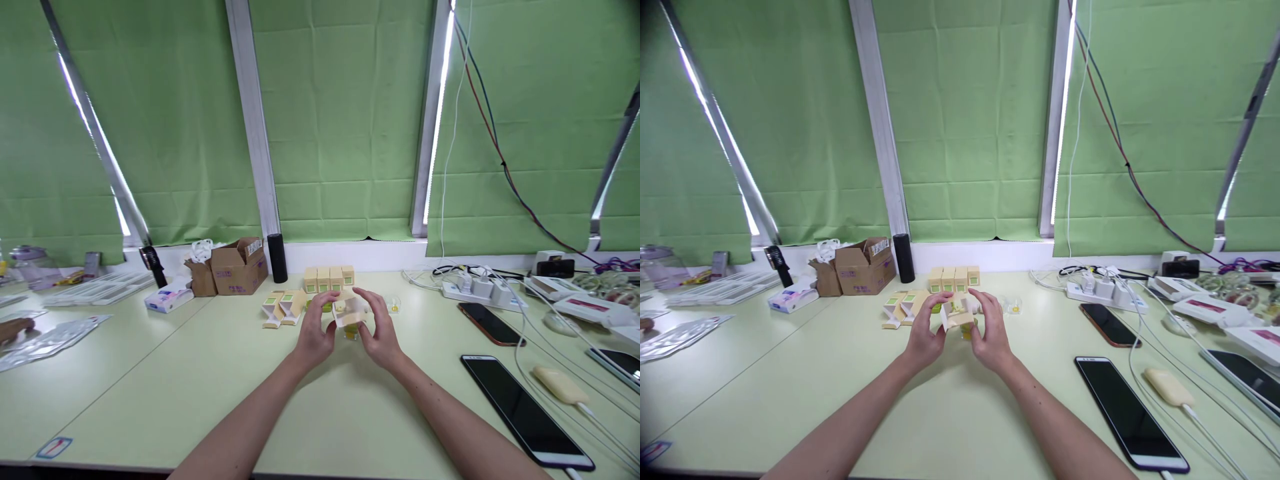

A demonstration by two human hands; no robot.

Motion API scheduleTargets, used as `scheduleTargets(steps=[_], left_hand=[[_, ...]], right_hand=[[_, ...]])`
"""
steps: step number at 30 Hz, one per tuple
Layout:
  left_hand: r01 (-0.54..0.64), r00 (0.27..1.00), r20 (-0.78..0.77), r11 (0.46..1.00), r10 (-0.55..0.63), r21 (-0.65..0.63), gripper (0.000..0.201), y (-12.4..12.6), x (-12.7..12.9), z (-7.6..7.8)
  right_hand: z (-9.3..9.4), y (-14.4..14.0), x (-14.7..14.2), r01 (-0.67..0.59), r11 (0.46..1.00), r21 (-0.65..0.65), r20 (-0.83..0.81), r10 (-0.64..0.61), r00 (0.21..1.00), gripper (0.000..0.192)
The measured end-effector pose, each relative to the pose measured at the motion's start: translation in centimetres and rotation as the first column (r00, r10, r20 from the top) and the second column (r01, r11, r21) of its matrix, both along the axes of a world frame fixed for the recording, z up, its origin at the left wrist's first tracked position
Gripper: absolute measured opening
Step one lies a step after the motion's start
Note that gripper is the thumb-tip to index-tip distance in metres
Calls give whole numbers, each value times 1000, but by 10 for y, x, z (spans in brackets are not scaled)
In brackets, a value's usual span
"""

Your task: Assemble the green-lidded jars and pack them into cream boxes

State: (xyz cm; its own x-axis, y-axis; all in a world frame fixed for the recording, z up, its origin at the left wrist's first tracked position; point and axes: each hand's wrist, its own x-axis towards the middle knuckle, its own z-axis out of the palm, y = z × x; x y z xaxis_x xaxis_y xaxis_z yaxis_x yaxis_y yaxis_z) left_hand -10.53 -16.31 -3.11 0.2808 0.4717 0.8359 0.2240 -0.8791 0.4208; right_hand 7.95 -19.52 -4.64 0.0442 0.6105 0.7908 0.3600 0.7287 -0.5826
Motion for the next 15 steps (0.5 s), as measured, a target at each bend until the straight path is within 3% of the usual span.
scheduleTargets(steps=[5, 8, 12, 15], left_hand=[[-12, 1000, 14, 975, 9, 222, 31, -1, 2, 2], [9, 999, 36, 960, -20, 279, 34, 2, 3, 1], [21, 996, 86, 983, -37, 181, 41, 3, 5, -4], [24, 976, 216, 998, -10, -59, 54, 2, 7, -6]], right_hand=[[-3, 3, 2, 93, 994, 51, 26, -95, 995, 59], [-6, 6, 2, 132, 989, 71, 49, -136, 990, 57], [-7, 8, 2, 151, 983, 102, 54, -157, 986, 56], [-7, 8, 2, 160, 983, 87, 45, -164, 985, 57]])
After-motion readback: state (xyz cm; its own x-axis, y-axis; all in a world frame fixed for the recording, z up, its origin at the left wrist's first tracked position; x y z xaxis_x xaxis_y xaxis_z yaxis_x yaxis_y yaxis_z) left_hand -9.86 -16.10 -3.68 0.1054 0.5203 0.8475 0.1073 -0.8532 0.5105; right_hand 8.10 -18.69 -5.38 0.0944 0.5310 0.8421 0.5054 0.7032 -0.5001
